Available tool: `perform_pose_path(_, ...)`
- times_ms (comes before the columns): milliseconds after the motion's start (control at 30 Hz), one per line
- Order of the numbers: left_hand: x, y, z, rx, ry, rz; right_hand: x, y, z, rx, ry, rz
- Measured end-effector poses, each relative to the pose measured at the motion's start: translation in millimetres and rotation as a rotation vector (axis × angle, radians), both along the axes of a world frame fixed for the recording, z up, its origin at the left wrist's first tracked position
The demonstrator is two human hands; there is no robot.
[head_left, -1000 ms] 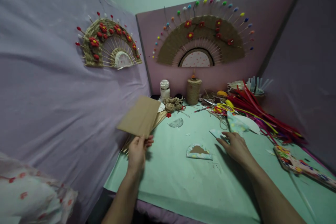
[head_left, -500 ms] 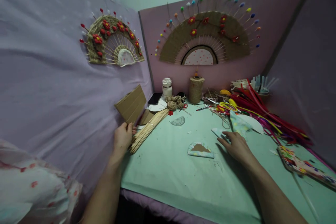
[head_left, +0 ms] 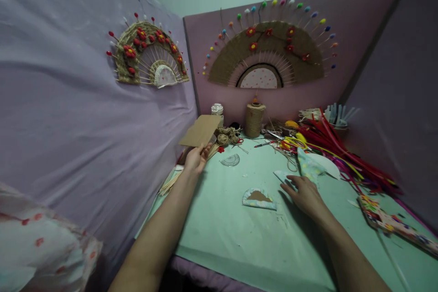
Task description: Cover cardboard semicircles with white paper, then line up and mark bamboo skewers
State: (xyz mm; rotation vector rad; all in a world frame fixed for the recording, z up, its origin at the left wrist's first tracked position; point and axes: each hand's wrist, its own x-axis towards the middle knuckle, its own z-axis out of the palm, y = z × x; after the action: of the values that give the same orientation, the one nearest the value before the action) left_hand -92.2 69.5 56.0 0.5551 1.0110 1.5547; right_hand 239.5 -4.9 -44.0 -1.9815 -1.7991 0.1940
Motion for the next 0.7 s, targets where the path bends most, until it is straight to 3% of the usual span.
perform_pose_path(167, 22.9, 22.4, 3.3, 0.035, -0.284, -0.022, -2.6, -1.7, -2.8, 0.010, -0.003, 0.022)
perform_pose_path(333, 18.6, 30.9, 10.4, 0.106, -0.433, -0.002, -1.6, -1.7, -6.9, -0.006, -0.013, 0.034)
perform_pose_path(567, -19.6, 2.7, 30.9, 0.199, -0.497, 0.077, -2.1, -2.0, -9.5, 0.002, -0.039, 0.069)
perform_pose_path(700, -39.9, -16.4, 35.3, 0.346, -0.571, 0.074, -0.7, -1.4, -10.9, 0.000, -0.046, 0.069)
